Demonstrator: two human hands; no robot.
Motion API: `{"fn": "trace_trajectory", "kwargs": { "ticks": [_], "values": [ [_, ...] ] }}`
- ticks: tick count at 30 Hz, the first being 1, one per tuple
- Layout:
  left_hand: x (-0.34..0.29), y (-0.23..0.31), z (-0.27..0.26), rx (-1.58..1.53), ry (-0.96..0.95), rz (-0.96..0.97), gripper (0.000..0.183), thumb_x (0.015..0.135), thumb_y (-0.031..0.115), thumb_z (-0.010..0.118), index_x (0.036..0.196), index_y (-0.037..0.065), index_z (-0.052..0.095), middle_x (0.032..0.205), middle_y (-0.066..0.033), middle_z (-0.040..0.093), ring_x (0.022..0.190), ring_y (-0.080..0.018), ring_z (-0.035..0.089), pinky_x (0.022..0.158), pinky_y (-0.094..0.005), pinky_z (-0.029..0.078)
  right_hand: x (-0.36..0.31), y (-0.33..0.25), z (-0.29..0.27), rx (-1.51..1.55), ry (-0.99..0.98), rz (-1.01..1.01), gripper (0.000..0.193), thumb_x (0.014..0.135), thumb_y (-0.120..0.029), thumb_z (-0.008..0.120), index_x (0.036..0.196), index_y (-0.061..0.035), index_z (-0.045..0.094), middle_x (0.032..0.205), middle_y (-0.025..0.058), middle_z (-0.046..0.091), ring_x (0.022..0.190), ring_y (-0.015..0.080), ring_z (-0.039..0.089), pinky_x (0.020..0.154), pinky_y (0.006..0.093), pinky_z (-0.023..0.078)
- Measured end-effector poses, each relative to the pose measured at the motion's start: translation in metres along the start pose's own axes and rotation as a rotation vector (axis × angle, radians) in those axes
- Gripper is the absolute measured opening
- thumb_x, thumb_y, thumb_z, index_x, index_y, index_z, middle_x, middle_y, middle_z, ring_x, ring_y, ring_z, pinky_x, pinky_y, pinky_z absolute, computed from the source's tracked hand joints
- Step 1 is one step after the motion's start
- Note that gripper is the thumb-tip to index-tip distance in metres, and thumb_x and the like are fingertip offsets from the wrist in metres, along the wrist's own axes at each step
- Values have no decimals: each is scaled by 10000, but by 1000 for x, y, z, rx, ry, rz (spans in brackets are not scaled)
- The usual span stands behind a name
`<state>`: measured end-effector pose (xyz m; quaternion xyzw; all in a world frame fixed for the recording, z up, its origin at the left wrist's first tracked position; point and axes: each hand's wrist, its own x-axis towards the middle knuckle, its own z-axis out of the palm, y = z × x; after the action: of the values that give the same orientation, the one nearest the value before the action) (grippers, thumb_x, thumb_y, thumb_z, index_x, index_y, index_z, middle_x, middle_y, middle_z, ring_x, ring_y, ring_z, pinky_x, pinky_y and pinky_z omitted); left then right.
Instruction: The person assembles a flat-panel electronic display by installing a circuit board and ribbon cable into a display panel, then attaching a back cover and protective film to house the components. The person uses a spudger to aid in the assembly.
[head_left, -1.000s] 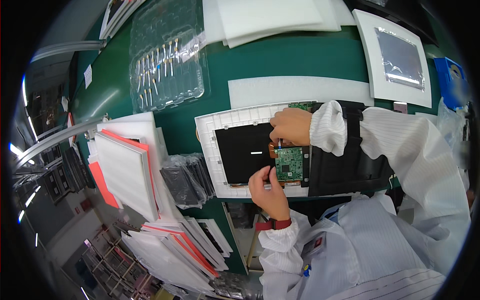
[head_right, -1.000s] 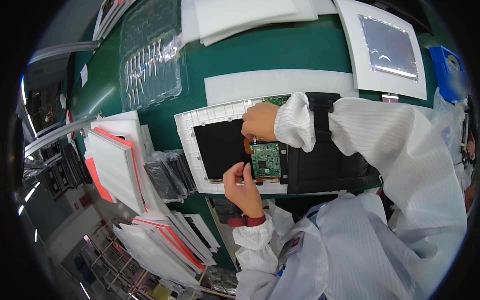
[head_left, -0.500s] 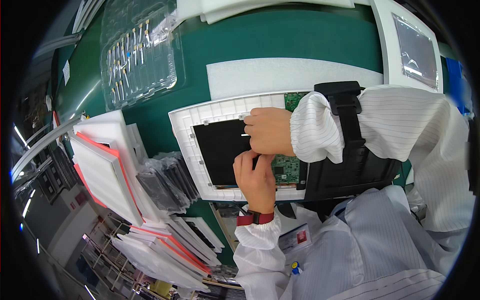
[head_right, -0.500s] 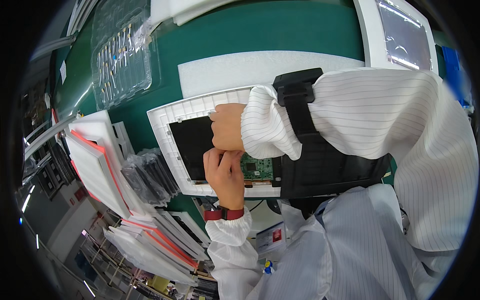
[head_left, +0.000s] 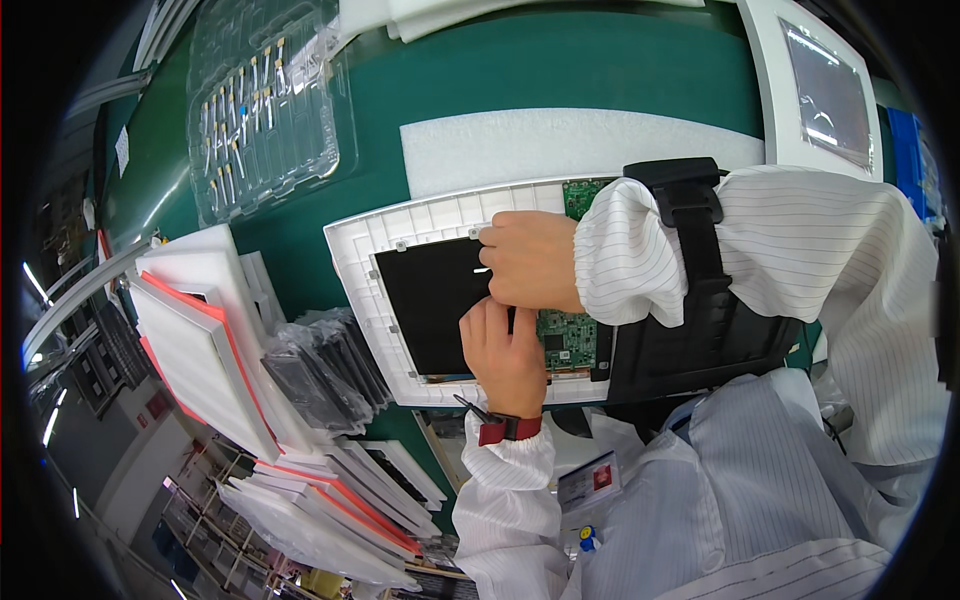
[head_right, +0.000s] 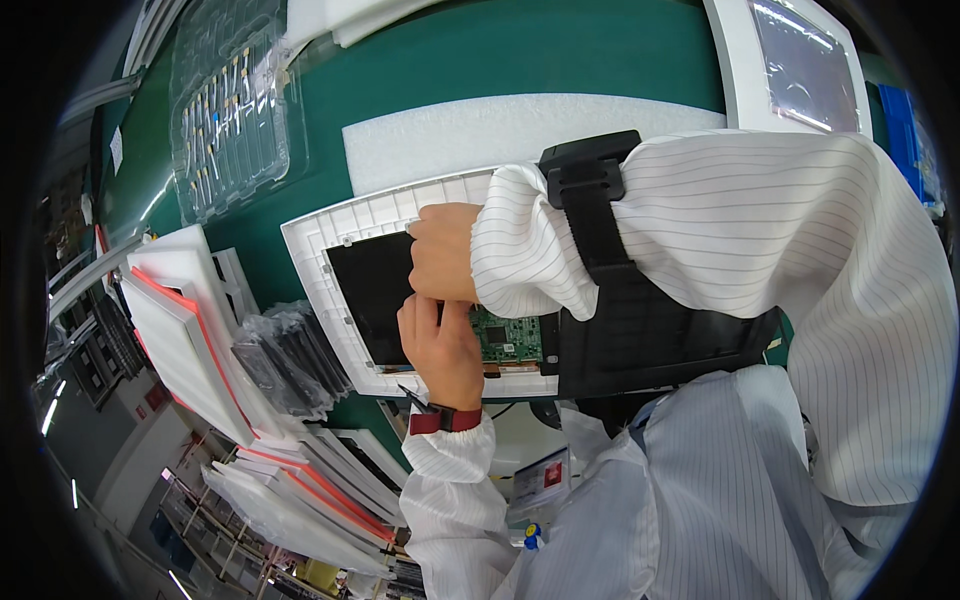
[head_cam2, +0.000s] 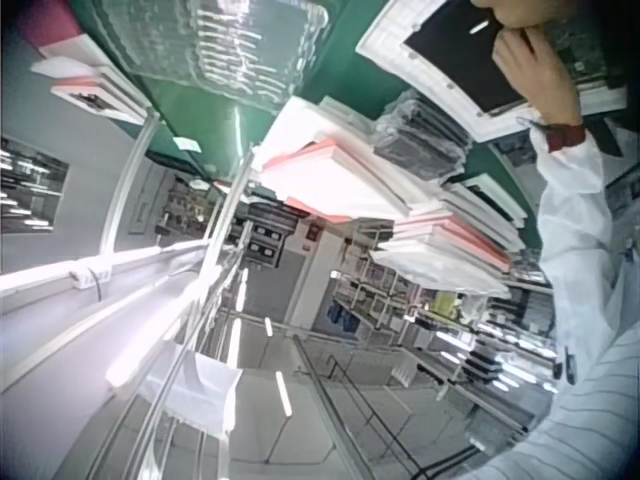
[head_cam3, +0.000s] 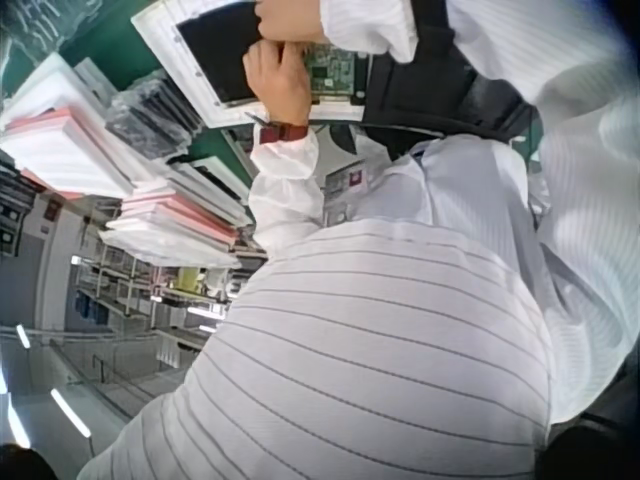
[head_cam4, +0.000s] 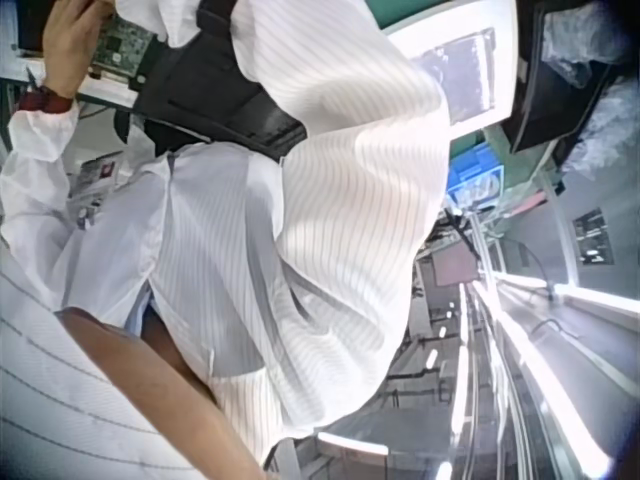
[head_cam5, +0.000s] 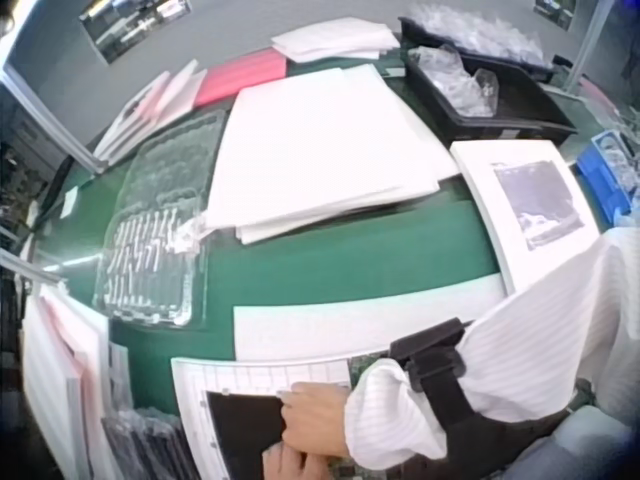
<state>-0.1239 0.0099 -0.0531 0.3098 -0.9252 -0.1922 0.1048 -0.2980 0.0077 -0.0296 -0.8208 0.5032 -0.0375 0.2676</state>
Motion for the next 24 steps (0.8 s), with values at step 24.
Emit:
{"fn": "trace_trajectory", "kwargs": {
  "ticks": [24],
  "values": [
    [-69, 26, 3, 152, 417, -655, 136, 800, 32, 599, 935, 15, 583, 1058, -113, 533, 1028, -275, 449, 879, -408, 335, 15, -14, 0, -63, -20, 6, 136, 714, -177, 587, 727, -56, 647, 840, 101, 592, 898, 232, 520, 768, 307, 389]
  ]
}}
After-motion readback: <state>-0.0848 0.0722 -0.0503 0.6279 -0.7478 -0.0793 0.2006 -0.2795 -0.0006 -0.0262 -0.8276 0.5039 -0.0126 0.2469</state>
